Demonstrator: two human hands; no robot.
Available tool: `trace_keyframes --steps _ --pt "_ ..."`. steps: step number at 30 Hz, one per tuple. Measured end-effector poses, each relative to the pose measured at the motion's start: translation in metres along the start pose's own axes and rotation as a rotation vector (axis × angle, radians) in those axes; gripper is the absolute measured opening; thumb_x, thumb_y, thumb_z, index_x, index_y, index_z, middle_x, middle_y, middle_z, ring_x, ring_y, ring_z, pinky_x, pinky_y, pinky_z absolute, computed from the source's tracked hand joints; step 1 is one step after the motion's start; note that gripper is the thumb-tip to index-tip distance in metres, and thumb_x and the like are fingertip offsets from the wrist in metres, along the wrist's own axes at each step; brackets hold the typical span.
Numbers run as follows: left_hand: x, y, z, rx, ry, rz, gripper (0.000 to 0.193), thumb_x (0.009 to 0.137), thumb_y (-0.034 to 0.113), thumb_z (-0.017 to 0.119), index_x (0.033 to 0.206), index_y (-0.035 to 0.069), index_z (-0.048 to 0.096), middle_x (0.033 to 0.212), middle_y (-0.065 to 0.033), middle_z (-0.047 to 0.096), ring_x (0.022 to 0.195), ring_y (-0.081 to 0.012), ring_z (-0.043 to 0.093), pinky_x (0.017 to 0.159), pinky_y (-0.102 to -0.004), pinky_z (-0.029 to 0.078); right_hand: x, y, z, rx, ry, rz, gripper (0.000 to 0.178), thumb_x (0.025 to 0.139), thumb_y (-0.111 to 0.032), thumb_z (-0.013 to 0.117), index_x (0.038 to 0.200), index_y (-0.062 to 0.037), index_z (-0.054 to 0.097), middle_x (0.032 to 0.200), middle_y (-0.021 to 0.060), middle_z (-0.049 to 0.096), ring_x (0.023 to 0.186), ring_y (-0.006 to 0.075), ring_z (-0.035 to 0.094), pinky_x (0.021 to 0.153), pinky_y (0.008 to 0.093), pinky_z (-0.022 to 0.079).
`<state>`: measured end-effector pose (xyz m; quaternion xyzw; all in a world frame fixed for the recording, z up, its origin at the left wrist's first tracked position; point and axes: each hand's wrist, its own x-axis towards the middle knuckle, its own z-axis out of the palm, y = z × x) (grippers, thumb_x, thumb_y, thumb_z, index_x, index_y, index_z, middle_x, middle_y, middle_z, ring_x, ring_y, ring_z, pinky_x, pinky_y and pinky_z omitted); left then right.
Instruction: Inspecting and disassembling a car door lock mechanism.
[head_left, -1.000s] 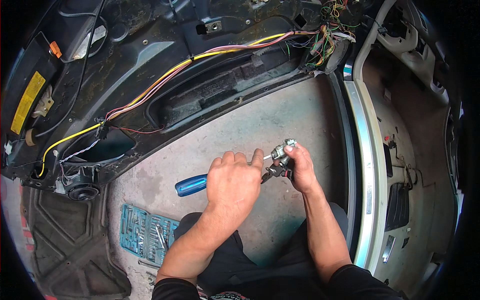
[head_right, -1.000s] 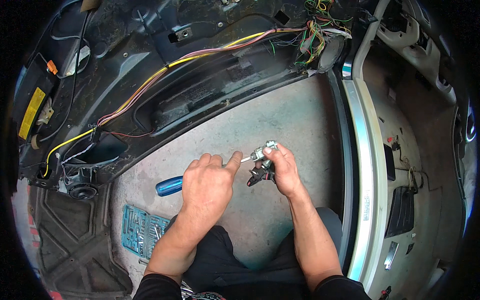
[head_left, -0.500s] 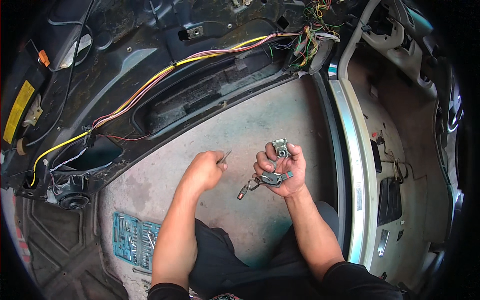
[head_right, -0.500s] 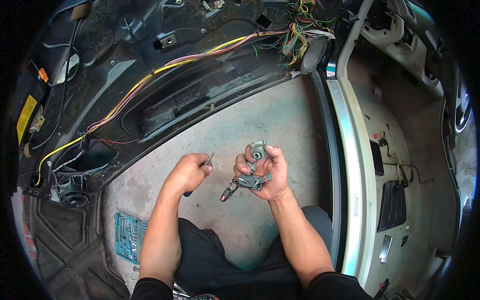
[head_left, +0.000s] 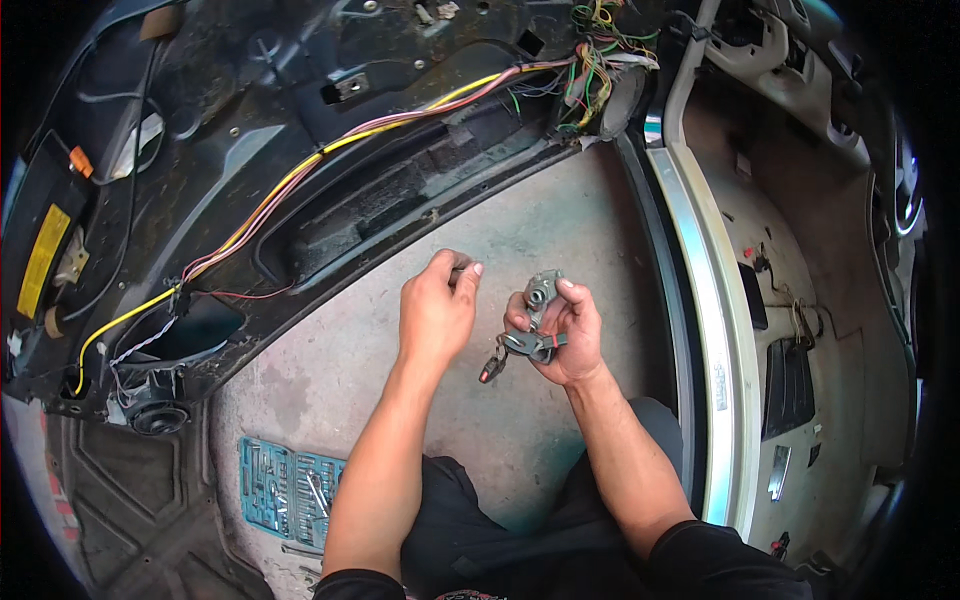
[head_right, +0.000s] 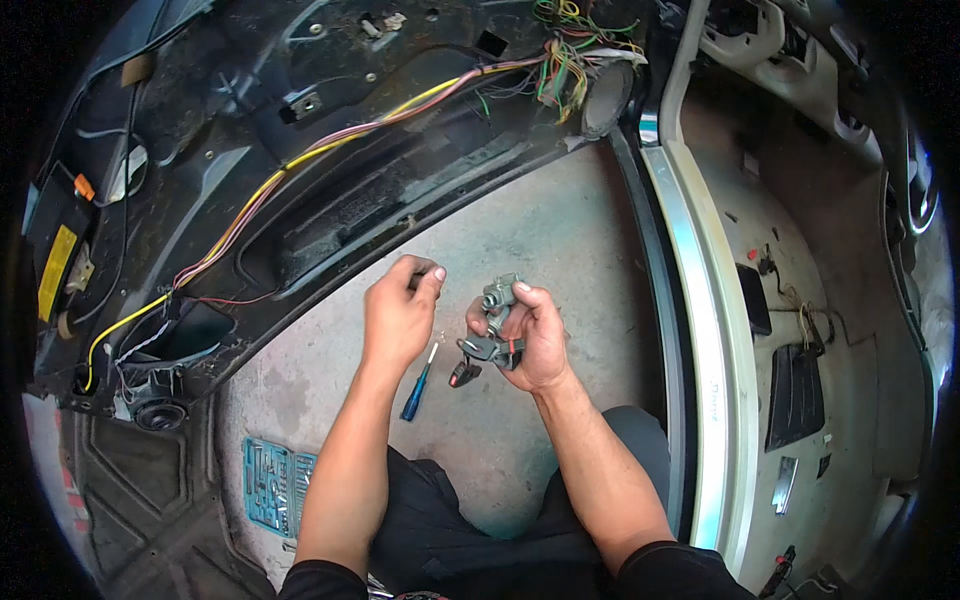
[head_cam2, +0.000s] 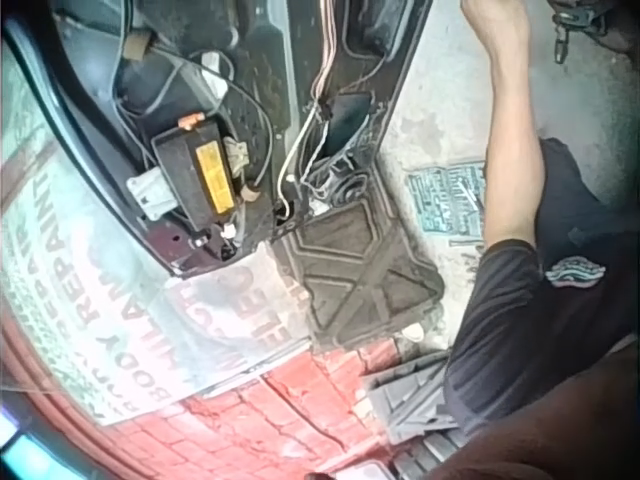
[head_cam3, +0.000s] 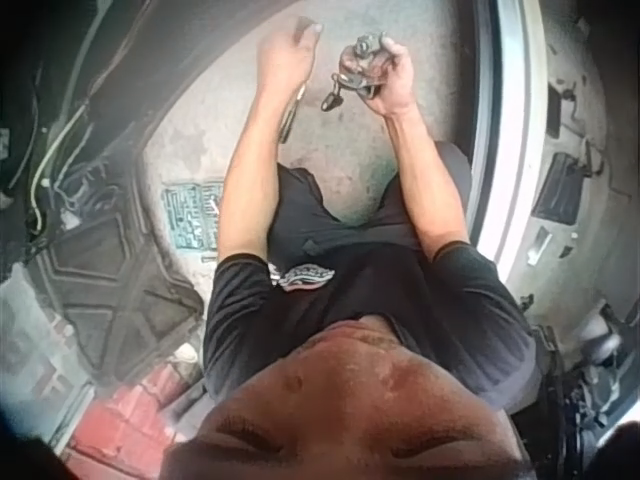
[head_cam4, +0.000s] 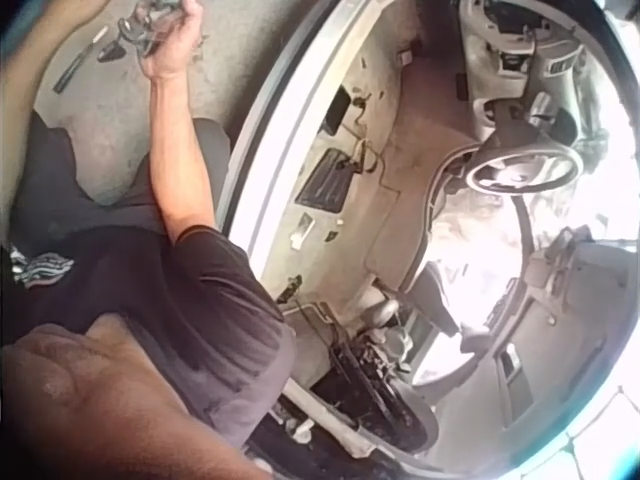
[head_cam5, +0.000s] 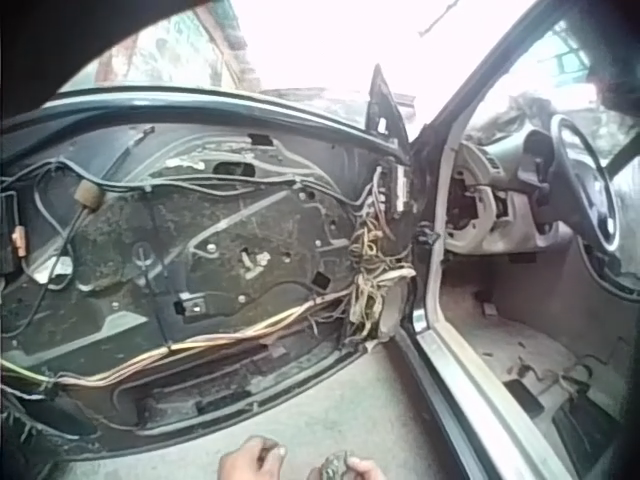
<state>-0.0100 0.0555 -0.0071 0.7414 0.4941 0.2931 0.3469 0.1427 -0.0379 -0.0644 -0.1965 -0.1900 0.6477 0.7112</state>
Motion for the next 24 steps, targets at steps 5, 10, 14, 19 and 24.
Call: trace_keyframes --steps 5,10,14,19,24 --pt "-0.057 0.026 -0.012 -0.446 0.036 0.225 0.020 0.099 0.014 0.076 0.108 -0.004 0.073 0.085 -0.0073 0.076 0.079 -0.0089 0.068 0.070 -0.0244 0.054 0.004 0.006 0.007 -0.106 -0.023 -0.065 0.041 0.104 -0.040 0.046 0.095 -0.0047 0.065 0.087 0.0125 0.069 0.080 0.0208 0.066 0.078 0.0362 0.058" --pt "-0.055 0.022 -0.019 -0.543 -0.136 -0.035 0.016 0.100 0.010 0.074 0.104 -0.005 0.074 0.089 -0.0085 0.077 0.079 -0.0100 0.069 0.070 -0.0250 0.055 0.001 0.010 0.016 -0.204 0.119 -0.010 0.036 0.100 -0.039 0.055 0.100 -0.0045 0.066 0.090 0.0081 0.072 0.083 0.0181 0.069 0.080 0.0341 0.057" --pt "-0.053 0.020 -0.014 -0.479 -0.117 0.002 0.014 0.099 0.008 0.073 0.104 -0.005 0.075 0.089 -0.0090 0.078 0.079 -0.0111 0.070 0.070 -0.0250 0.055 0.003 0.013 0.005 -0.279 0.079 -0.025 0.037 0.099 -0.040 0.056 0.102 -0.0045 0.066 0.090 0.0082 0.072 0.083 0.0175 0.069 0.080 0.0331 0.057" --pt "-0.049 0.016 -0.014 -0.172 0.028 0.437 0.013 0.092 -0.003 0.072 0.104 -0.003 0.076 0.093 -0.0085 0.074 0.079 -0.0150 0.071 0.072 -0.0256 0.057 0.002 0.011 0.005 -0.264 0.057 -0.007 0.038 0.099 -0.040 0.057 0.102 -0.0041 0.067 0.090 0.0083 0.072 0.083 0.0169 0.069 0.078 0.0324 0.057" --pt "-0.049 0.012 -0.011 -0.292 0.023 0.453 0.019 0.089 -0.009 0.071 0.106 -0.003 0.076 0.101 -0.0102 0.071 0.086 -0.0176 0.071 0.076 -0.0292 0.059 0.006 0.013 0.003 -0.244 0.054 0.010 0.038 0.099 -0.040 0.056 0.102 -0.0040 0.067 0.089 0.0081 0.072 0.079 0.0163 0.069 0.072 0.0302 0.057"
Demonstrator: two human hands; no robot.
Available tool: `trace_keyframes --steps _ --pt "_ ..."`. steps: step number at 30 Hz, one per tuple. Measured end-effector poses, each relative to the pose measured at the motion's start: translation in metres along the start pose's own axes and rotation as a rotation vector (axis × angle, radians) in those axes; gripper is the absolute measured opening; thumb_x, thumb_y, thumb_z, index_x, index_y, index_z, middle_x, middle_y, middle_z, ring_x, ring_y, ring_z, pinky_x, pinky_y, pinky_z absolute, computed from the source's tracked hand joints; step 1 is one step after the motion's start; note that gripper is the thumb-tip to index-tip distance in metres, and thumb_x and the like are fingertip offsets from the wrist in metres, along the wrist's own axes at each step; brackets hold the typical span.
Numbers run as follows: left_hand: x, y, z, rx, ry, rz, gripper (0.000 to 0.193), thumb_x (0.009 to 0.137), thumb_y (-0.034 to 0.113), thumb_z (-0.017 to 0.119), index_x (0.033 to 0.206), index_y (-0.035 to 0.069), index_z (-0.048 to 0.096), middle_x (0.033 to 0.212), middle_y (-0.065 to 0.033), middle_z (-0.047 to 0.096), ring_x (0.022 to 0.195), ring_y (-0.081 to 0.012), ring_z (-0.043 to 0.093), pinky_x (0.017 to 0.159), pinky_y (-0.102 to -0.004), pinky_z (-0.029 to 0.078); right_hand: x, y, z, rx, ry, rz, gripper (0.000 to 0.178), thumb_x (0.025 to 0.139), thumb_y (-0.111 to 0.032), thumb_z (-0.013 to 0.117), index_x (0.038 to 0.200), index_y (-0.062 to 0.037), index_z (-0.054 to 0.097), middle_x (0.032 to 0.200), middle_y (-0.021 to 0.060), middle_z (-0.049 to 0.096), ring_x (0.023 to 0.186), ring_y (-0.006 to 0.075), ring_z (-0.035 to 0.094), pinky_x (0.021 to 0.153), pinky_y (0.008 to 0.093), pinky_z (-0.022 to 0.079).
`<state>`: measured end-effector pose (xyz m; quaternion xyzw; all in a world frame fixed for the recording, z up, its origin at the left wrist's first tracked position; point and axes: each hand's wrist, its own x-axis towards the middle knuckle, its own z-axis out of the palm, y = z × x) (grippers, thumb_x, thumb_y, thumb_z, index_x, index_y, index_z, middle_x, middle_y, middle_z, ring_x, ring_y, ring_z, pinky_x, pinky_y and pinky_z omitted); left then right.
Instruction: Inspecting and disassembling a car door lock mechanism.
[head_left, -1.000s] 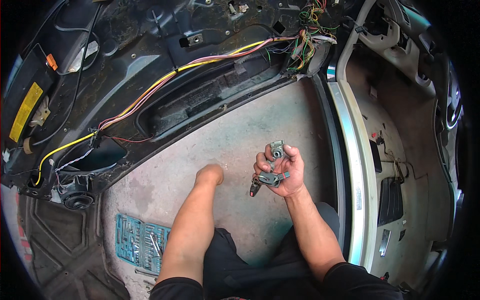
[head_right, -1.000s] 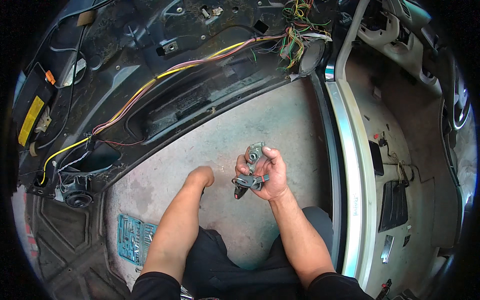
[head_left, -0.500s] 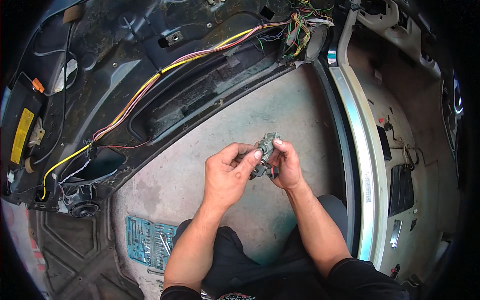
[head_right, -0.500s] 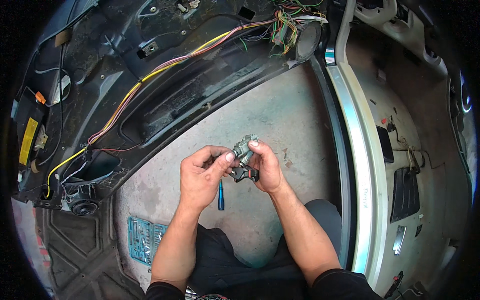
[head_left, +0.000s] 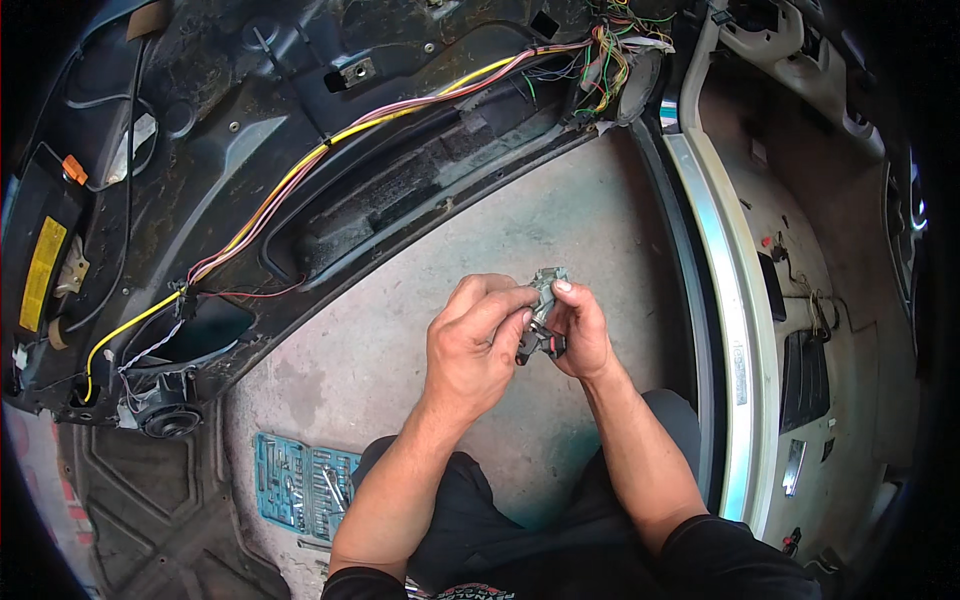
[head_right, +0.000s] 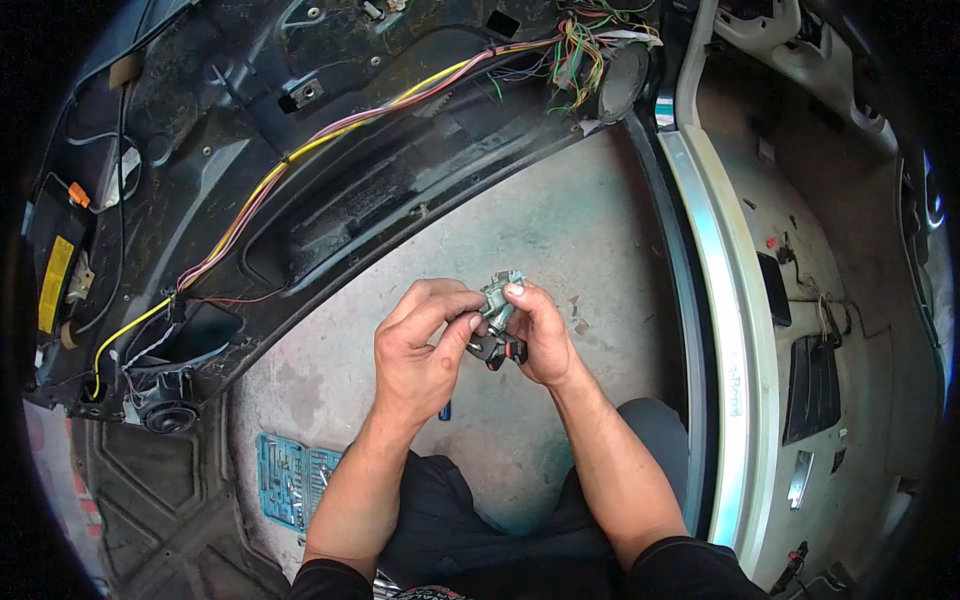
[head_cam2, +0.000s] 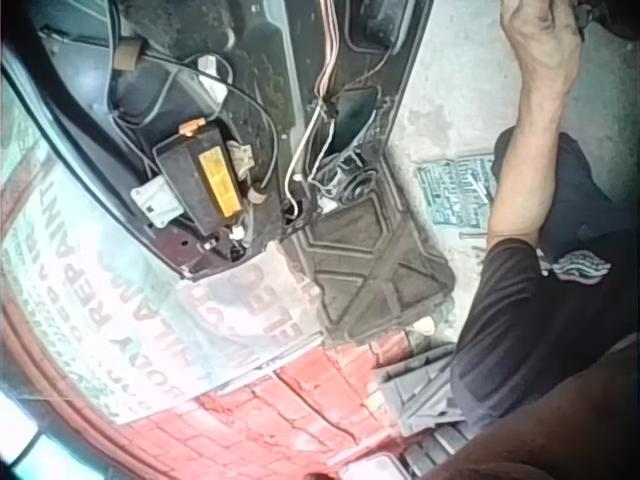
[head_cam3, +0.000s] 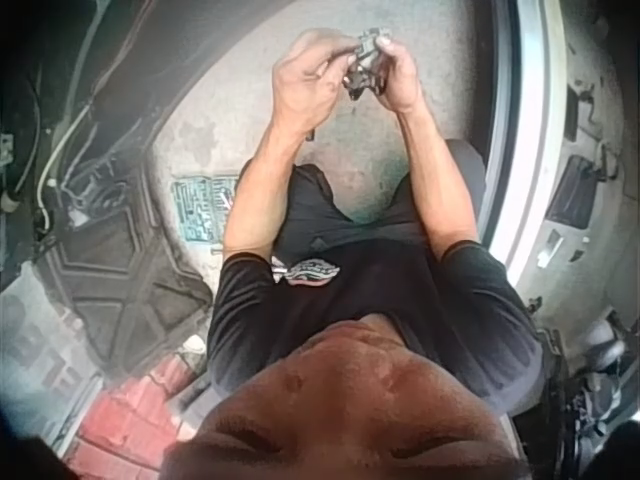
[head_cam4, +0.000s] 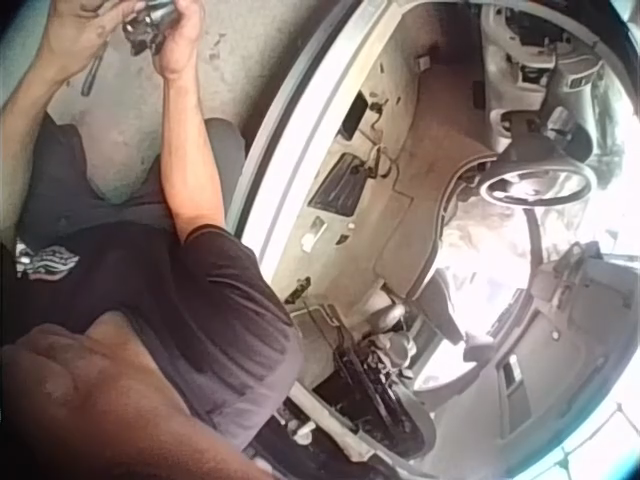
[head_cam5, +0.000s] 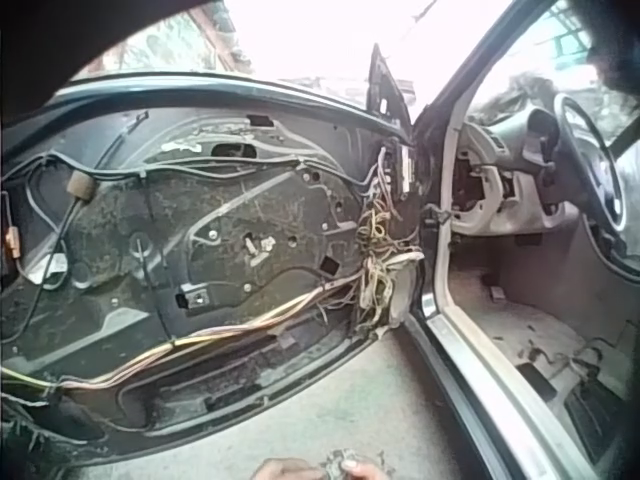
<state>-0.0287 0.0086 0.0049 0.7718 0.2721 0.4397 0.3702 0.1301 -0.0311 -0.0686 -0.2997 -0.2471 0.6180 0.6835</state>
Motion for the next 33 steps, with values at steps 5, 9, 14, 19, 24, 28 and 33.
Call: trace_keyframes --steps 5,9,14,19,24,28,33 --pt "0.004 -0.006 0.001 -0.085 0.020 -0.028 0.023 0.091 -0.012 0.066 0.112 -0.005 0.072 0.104 -0.0114 0.071 0.088 -0.0187 0.071 0.081 -0.0306 0.059 -0.002 -0.004 0.007 -0.090 0.088 -0.080 0.033 0.100 -0.037 0.058 0.098 -0.0054 0.065 0.087 0.0064 0.071 0.078 0.0129 0.067 0.069 0.0278 0.055" --pt "0.005 -0.035 -0.012 -0.638 -0.049 -0.536 0.017 0.100 0.001 0.066 0.115 -0.006 0.069 0.104 -0.0139 0.073 0.086 -0.0194 0.071 0.079 -0.0332 0.059 -0.014 -0.012 0.022 -0.630 0.188 -0.216 0.028 0.098 -0.031 0.068 0.095 -0.0044 0.063 0.084 0.0041 0.070 0.077 0.0080 0.063 0.064 0.0277 0.051" --pt "0.007 -0.050 -0.011 -0.989 -0.198 -0.744 0.017 0.105 0.013 0.064 0.107 -0.003 0.068 0.092 -0.0095 0.072 0.077 -0.0185 0.068 0.073 -0.0337 0.058 -0.021 -0.021 0.033 -1.204 0.224 -0.401 0.034 0.093 -0.032 0.076 0.090 -0.0022 0.059 0.082 0.0117 0.069 0.071 0.0257 0.070 0.064 0.0394 0.055" --pt "0.008 -0.061 -0.013 -1.057 -0.315 -0.879 0.018 0.108 0.015 0.060 0.103 0.000 0.067 0.087 -0.0069 0.069 0.075 -0.0166 0.066 0.067 -0.0315 0.053 -0.024 -0.023 0.035 -1.514 0.186 -0.664 0.034 0.081 -0.032 0.081 0.090 -0.0070 0.060 0.084 0.0108 0.063 0.078 0.0313 0.069 0.071 0.0441 0.058" --pt "0.005 -0.065 -0.002 -1.025 -0.249 -0.825 0.016 0.108 0.014 0.060 0.105 -0.001 0.067 0.095 -0.0074 0.070 0.086 -0.0168 0.067 0.080 -0.0325 0.056 -0.027 -0.023 0.031 -1.609 0.173 -0.702 0.036 0.079 -0.035 0.083 0.090 -0.0081 0.060 0.084 0.0085 0.060 0.080 0.0279 0.069 0.072 0.0425 0.057" --pt "0.008 -0.063 -0.003 -1.070 -0.274 -0.719 0.015 0.105 0.010 0.064 0.112 -0.003 0.066 0.105 -0.0100 0.072 0.097 -0.0186 0.069 0.090 -0.0347 0.058 -0.026 -0.022 0.030 -1.604 0.223 -0.722 0.037 0.078 -0.035 0.084 0.089 -0.0088 0.060 0.083 0.0076 0.058 0.080 0.0270 0.069 0.071 0.0427 0.057" --pt "0.008 -0.069 -0.003 -1.124 -0.287 -0.674 0.016 0.103 0.008 0.066 0.115 -0.004 0.065 0.109 -0.0111 0.072 0.100 -0.0197 0.070 0.092 -0.0360 0.058 -0.026 -0.023 0.030 -1.608 0.245 -0.715 0.037 0.078 -0.035 0.084 0.089 -0.0091 0.060 0.083 0.0072 0.058 0.080 0.0265 0.069 0.071 0.0423 0.057"
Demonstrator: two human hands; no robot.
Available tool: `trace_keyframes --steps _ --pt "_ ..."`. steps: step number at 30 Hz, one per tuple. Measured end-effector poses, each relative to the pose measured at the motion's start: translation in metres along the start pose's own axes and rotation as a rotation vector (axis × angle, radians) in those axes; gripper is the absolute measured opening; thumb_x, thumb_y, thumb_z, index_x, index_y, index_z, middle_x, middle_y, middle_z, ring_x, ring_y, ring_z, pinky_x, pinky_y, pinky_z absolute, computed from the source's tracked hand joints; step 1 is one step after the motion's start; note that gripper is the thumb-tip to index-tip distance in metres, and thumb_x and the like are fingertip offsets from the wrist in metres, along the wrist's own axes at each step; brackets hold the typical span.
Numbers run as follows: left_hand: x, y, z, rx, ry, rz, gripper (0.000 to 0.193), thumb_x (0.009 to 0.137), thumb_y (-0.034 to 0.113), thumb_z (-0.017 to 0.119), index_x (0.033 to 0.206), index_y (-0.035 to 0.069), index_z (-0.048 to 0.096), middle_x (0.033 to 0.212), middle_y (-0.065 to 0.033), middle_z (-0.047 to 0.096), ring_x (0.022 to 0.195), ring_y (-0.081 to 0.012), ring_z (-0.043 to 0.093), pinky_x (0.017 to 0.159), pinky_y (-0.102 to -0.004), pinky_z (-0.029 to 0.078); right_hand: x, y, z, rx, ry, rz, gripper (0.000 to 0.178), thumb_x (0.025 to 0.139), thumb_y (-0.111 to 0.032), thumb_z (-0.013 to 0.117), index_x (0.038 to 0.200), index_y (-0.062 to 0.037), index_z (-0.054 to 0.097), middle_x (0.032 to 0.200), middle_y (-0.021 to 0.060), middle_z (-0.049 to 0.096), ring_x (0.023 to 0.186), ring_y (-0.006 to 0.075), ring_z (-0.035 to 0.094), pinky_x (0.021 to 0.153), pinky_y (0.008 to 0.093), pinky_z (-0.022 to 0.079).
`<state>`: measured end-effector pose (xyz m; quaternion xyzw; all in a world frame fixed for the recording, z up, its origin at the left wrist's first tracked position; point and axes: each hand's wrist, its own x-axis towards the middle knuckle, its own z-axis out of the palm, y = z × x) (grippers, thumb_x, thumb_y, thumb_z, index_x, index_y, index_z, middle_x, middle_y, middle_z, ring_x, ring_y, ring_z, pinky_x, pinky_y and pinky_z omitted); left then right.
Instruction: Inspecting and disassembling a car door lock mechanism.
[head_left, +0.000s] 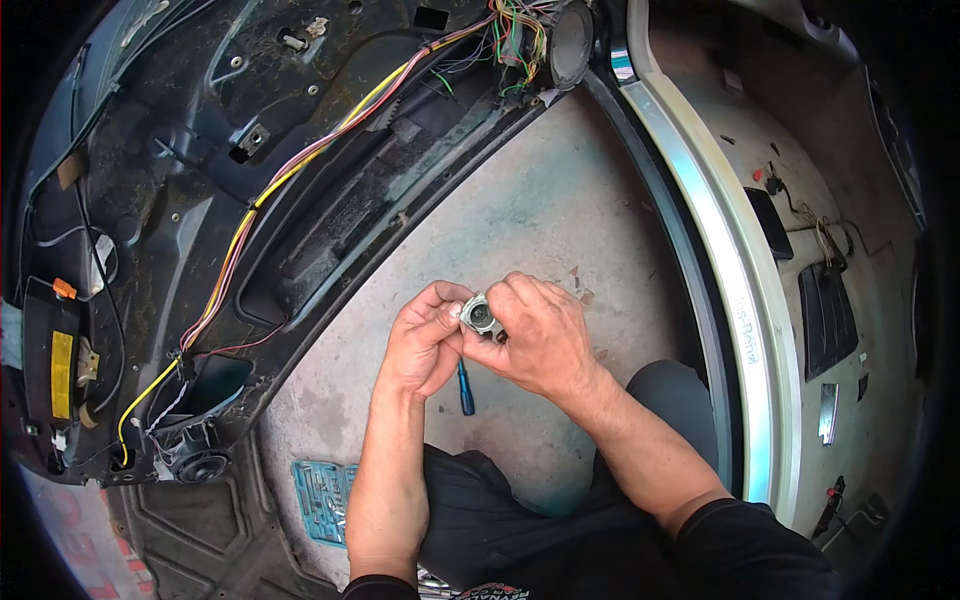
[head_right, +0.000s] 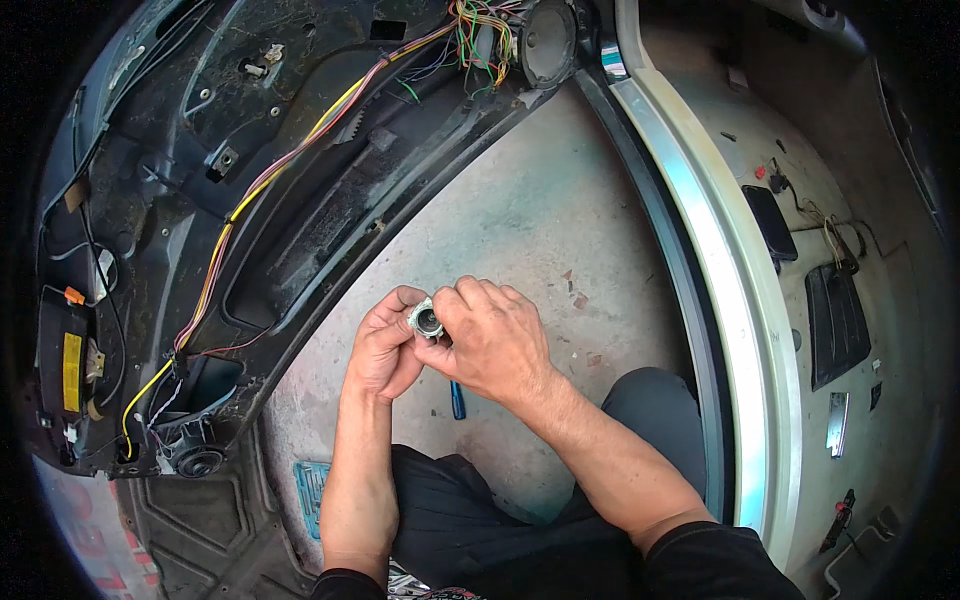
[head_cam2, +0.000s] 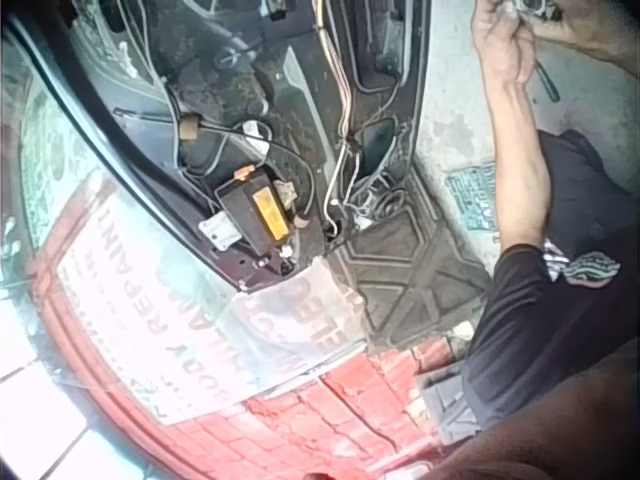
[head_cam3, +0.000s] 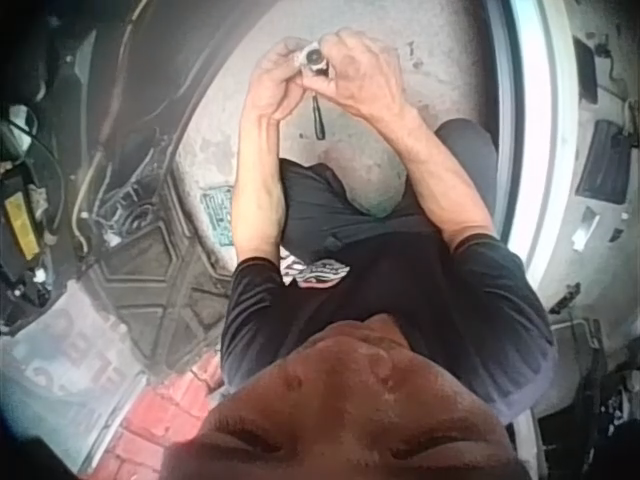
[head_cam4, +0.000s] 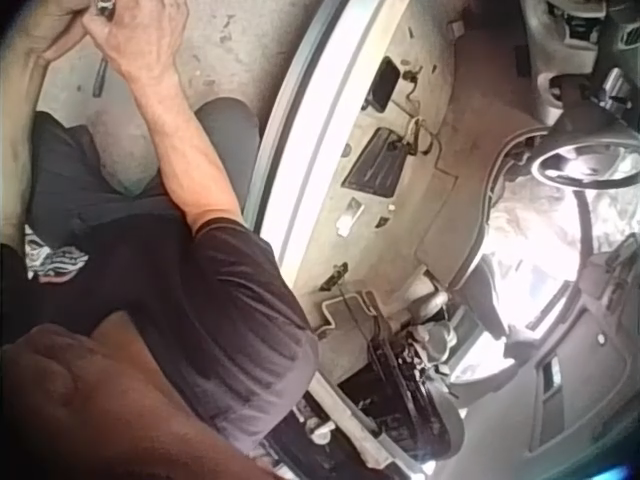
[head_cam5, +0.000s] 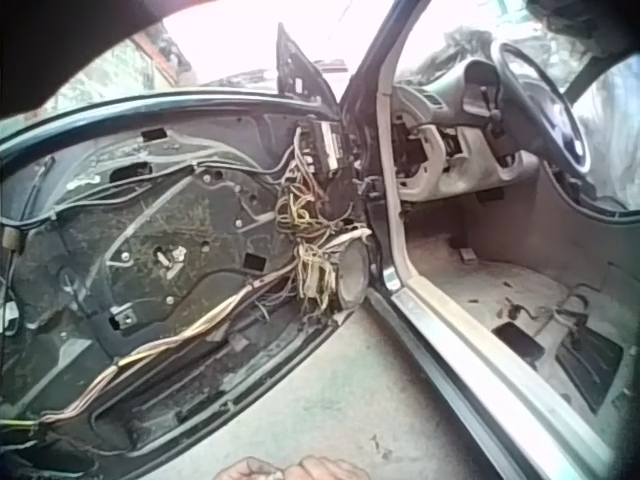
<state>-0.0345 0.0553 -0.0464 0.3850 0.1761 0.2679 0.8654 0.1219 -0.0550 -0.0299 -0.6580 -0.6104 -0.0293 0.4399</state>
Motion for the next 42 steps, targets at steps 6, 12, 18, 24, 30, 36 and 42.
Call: trace_keyframes --steps 6,12,18,24,30,36,42 --pt "0.003 -0.004 -0.006 0.020 0.035 -0.083 0.016 0.105 0.012 0.065 0.112 -0.003 0.066 0.105 -0.0083 0.072 0.095 -0.0159 0.069 0.088 -0.0316 0.057 -0.001 0.000 0.000 0.007 -0.020 -0.022 0.036 0.078 -0.035 0.085 0.091 -0.0099 0.062 0.084 0.0066 0.059 0.081 0.0255 0.069 0.073 0.0416 0.057" --pt "0.005 -0.005 -0.004 0.056 0.075 -0.132 0.018 0.108 0.016 0.061 0.107 -0.001 0.066 0.099 -0.0043 0.069 0.090 -0.0130 0.066 0.082 -0.0298 0.056 -0.001 0.000 0.000 -0.005 -0.065 -0.017 0.036 0.080 -0.036 0.084 0.092 -0.0102 0.062 0.085 0.0061 0.060 0.081 0.0249 0.069 0.074 0.0414 0.056" --pt "0.005 -0.005 -0.009 0.033 0.113 -0.191 0.016 0.106 0.014 0.057 0.104 0.001 0.066 0.095 -0.0062 0.069 0.085 -0.0142 0.068 0.078 -0.0308 0.058 -0.003 -0.001 0.003 -0.006 -0.080 -0.061 0.035 0.081 -0.036 0.083 0.095 -0.0098 0.064 0.086 0.0062 0.060 0.080 0.0249 0.068 0.075 0.0404 0.055" --pt "0.004 -0.001 -0.008 0.063 0.047 -0.136 0.019 0.108 0.019 0.062 0.105 0.000 0.067 0.095 -0.0046 0.070 0.086 -0.0137 0.067 0.079 -0.0303 0.056 -0.003 -0.004 0.000 -0.036 -0.126 -0.048 0.038 0.080 -0.037 0.083 0.102 -0.0100 0.067 0.087 0.0065 0.061 0.082 0.0243 0.069 0.077 0.0402 0.055" --pt "0.003 0.002 -0.005 0.083 0.043 -0.089 0.018 0.105 0.014 0.065 0.110 -0.002 0.067 0.100 -0.0080 0.071 0.093 -0.0166 0.069 0.085 -0.0321 0.058 -0.003 -0.004 -0.001 -0.055 -0.125 -0.039 0.042 0.078 -0.038 0.085 0.103 -0.0109 0.067 0.090 0.0064 0.061 0.085 0.0243 0.069 0.077 0.0408 0.055" --pt "0.003 0.004 -0.008 0.064 0.004 -0.083 0.017 0.104 0.011 0.065 0.114 -0.004 0.066 0.103 -0.0089 0.071 0.095 -0.0180 0.069 0.089 -0.0346 0.059 -0.003 -0.002 -0.002 -0.056 -0.104 -0.043 0.042 0.076 -0.039 0.088 0.097 -0.0120 0.064 0.089 0.0058 0.060 0.085 0.0238 0.068 0.076 0.0408 0.055" --pt "0.002 0.007 -0.011 0.030 -0.071 -0.049 0.018 0.102 0.007 0.067 0.116 -0.004 0.066 0.115 -0.0156 0.073 0.106 -0.0224 0.071 0.096 -0.0377 0.059 -0.003 -0.002 0.001 -0.057 -0.081 -0.057 0.044 0.076 -0.043 0.088 0.095 -0.0124 0.063 0.088 0.0048 0.059 0.084 0.0227 0.068 0.075 0.0400 0.055"
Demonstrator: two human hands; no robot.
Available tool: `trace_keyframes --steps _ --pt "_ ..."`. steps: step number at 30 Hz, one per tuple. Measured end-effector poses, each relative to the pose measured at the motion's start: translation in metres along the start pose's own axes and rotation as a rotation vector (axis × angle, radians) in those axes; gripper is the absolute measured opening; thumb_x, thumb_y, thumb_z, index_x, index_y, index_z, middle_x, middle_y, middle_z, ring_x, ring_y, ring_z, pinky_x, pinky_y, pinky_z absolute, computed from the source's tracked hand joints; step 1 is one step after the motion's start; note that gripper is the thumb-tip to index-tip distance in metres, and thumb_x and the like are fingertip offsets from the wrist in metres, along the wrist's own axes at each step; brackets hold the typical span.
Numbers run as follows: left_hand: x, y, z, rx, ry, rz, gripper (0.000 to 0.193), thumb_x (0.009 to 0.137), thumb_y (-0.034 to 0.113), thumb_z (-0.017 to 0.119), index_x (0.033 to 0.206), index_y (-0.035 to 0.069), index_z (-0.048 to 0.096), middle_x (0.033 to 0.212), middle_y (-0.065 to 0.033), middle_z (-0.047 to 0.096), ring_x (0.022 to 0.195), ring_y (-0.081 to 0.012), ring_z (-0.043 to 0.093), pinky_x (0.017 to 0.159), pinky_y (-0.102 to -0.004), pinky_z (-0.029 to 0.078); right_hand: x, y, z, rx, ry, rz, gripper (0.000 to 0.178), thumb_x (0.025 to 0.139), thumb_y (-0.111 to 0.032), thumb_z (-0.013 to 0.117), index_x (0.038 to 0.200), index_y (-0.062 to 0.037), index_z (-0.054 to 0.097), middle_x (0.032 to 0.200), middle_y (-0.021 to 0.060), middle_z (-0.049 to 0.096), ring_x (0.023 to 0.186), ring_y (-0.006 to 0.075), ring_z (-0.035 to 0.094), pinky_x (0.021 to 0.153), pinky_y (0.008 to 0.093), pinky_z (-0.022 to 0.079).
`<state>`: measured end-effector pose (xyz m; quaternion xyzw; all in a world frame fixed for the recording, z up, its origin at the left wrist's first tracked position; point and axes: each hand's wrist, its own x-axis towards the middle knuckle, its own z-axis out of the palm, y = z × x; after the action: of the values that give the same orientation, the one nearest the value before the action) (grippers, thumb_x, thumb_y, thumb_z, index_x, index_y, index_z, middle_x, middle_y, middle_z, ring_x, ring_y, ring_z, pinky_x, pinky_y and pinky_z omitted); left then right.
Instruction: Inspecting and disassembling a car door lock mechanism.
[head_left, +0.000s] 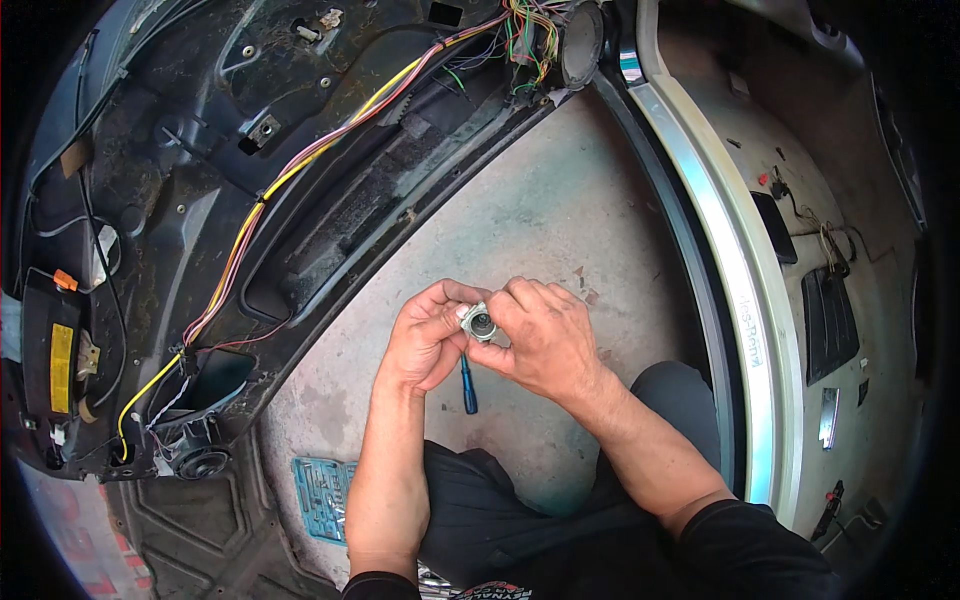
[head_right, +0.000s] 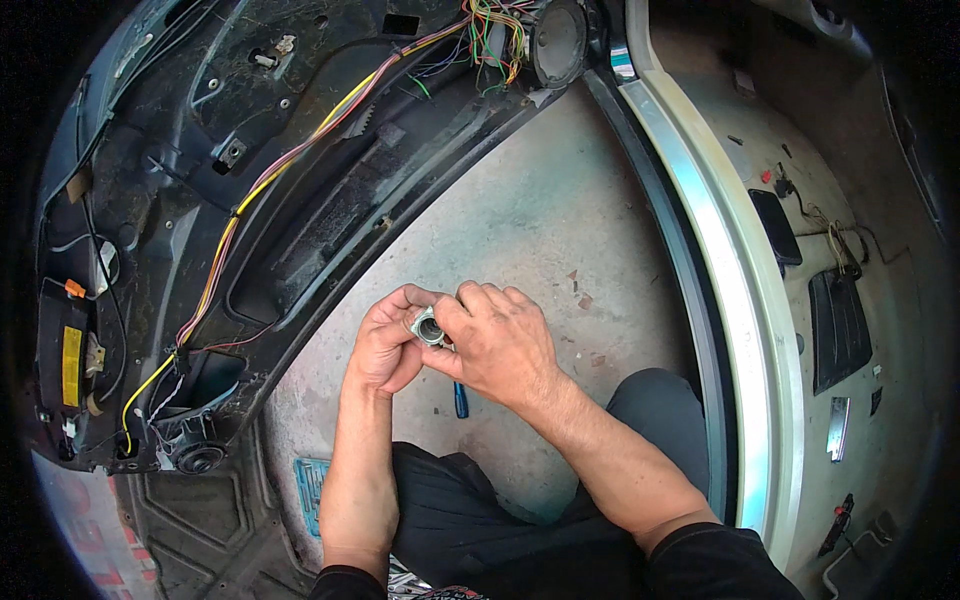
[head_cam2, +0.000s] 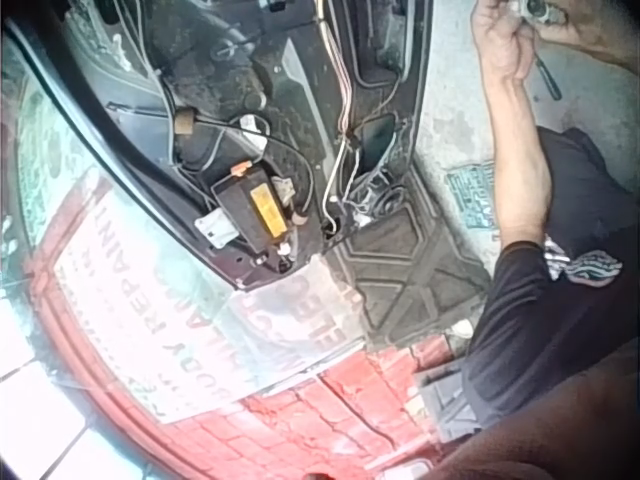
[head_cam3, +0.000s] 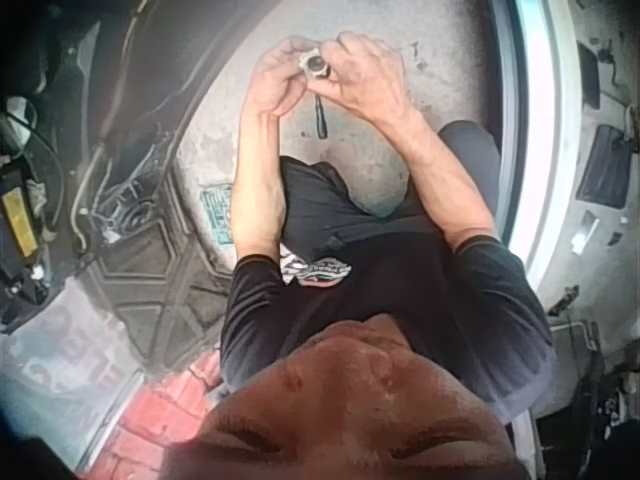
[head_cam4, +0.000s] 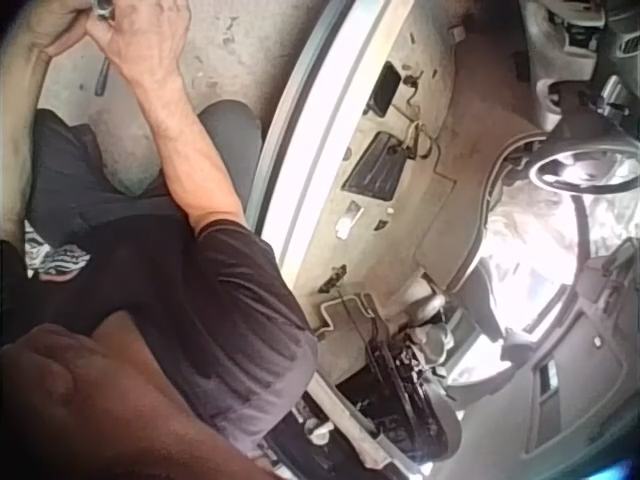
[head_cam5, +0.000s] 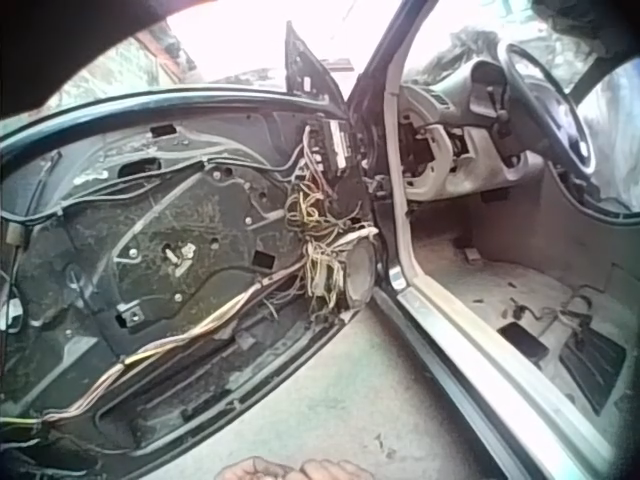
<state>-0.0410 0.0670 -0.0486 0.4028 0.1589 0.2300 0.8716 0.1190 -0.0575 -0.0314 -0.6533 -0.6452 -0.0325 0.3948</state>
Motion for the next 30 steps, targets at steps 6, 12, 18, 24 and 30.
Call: trace_keyframes --steps 6,12,18,24,30 --pt "-0.001 0.000 -0.003 -0.004 -0.010 0.025 0.022 0.100 0.006 0.069 0.119 -0.005 0.065 0.119 -0.0163 0.072 0.108 -0.0237 0.071 0.099 -0.0396 0.057 0.001 -0.001 0.000 -0.009 0.006 0.002 0.042 0.077 -0.043 0.087 0.094 -0.0125 0.063 0.087 0.0047 0.059 0.083 0.0227 0.068 0.074 0.0402 0.055" --pt "-0.003 0.001 -0.002 0.002 0.025 -0.052 0.023 0.102 0.009 0.067 0.121 -0.004 0.065 0.115 -0.0130 0.072 0.108 -0.0220 0.069 0.099 -0.0389 0.056 0.001 -0.001 0.003 0.001 0.011 0.008 0.041 0.076 -0.041 0.087 0.093 -0.0124 0.063 0.086 0.0046 0.059 0.081 0.0234 0.069 0.073 0.0403 0.055" --pt "0.000 -0.002 -0.005 0.010 0.012 -0.066 0.021 0.105 0.012 0.064 0.119 -0.003 0.066 0.114 -0.0120 0.072 0.106 -0.0209 0.068 0.097 -0.0390 0.056 0.002 0.000 0.003 0.008 0.026 -0.006 0.040 0.076 -0.040 0.087 0.092 -0.0124 0.063 0.084 0.0043 0.058 0.081 0.0229 0.068 0.072 0.0398 0.055" --pt "0.001 -0.004 0.000 0.042 0.036 -0.072 0.019 0.105 0.013 0.064 0.116 -0.002 0.067 0.112 -0.0102 0.072 0.102 -0.0196 0.069 0.094 -0.0373 0.057 0.001 0.001 -0.002 0.020 0.026 -0.002 0.039 0.074 -0.037 0.088 0.092 -0.0124 0.063 0.084 0.0046 0.059 0.080 0.0234 0.069 0.071 0.0397 0.055" --pt "0.003 -0.008 0.000 0.023 0.027 -0.059 0.015 0.105 0.013 0.064 0.112 0.000 0.068 0.107 -0.0077 0.071 0.099 -0.0174 0.069 0.090 -0.0357 0.058 0.004 -0.004 -0.004 0.021 0.053 -0.009 0.039 0.071 -0.035 0.089 0.089 -0.0122 0.063 0.082 0.0043 0.060 0.078 0.0245 0.069 0.070 0.0401 0.055"
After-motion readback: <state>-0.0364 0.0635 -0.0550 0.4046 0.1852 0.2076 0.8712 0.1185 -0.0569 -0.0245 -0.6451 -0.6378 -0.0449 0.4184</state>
